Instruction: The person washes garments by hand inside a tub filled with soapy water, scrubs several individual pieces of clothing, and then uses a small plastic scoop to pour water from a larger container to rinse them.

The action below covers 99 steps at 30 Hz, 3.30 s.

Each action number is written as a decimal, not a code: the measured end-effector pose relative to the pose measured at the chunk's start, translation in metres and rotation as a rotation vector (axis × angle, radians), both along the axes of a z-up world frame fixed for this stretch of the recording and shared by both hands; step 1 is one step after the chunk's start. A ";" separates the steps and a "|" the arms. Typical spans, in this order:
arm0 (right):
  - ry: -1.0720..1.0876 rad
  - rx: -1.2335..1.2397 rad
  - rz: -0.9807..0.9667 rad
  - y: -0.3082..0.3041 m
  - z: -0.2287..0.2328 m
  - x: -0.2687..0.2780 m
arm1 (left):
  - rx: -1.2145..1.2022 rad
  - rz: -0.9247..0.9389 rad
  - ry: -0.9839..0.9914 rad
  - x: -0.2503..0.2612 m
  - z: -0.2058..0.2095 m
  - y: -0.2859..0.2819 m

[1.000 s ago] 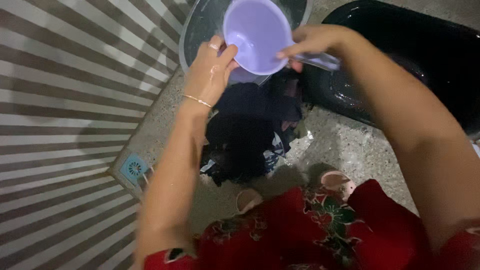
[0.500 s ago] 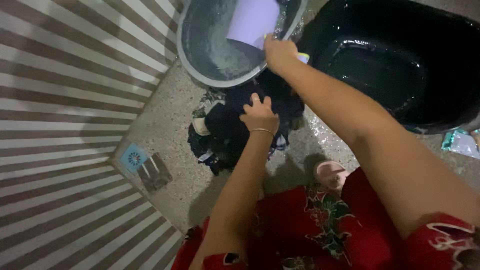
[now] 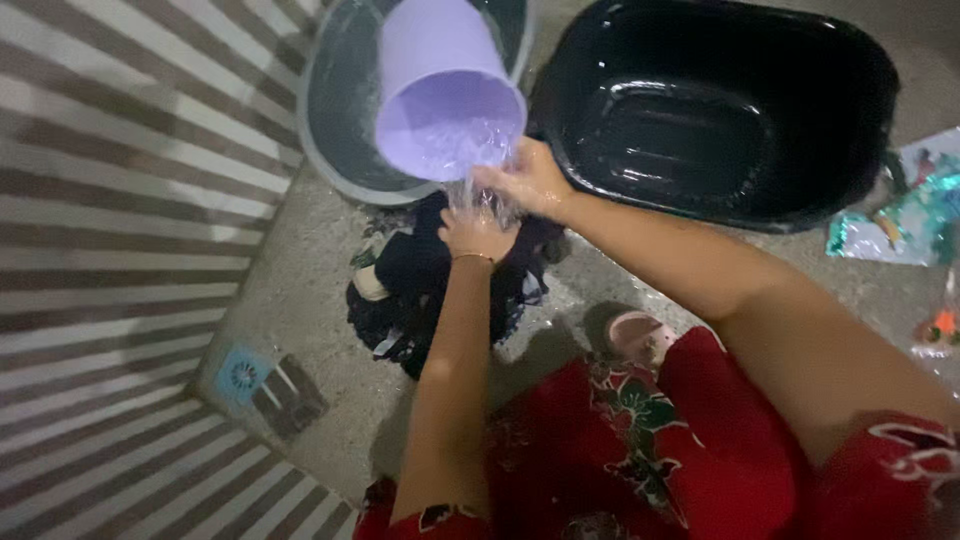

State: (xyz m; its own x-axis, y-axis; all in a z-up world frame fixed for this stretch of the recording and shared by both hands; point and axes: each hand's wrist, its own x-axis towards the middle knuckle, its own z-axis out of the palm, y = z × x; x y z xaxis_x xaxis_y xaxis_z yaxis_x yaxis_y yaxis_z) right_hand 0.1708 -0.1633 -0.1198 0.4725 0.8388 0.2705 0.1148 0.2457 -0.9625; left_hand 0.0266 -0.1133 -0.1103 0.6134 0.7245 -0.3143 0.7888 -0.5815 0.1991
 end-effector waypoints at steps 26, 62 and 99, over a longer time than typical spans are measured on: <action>-1.110 -0.859 -0.075 0.095 -0.027 0.044 | -0.179 0.175 -0.102 -0.035 0.075 0.035; -1.107 -0.947 0.096 0.076 0.013 0.044 | 0.171 0.281 -0.007 -0.002 -0.015 -0.003; -0.440 -0.046 0.125 -0.063 0.060 0.018 | -0.054 -0.478 -1.266 -0.036 0.165 -0.005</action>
State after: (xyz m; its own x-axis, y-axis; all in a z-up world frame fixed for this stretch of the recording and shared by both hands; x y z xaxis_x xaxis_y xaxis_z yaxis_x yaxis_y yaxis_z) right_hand 0.1883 -0.2259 -0.0598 0.2150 0.8980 0.3839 0.4871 0.2421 -0.8391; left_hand -0.0094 -0.1186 0.0552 0.6868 0.3657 0.6282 -0.2270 -0.7131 0.6633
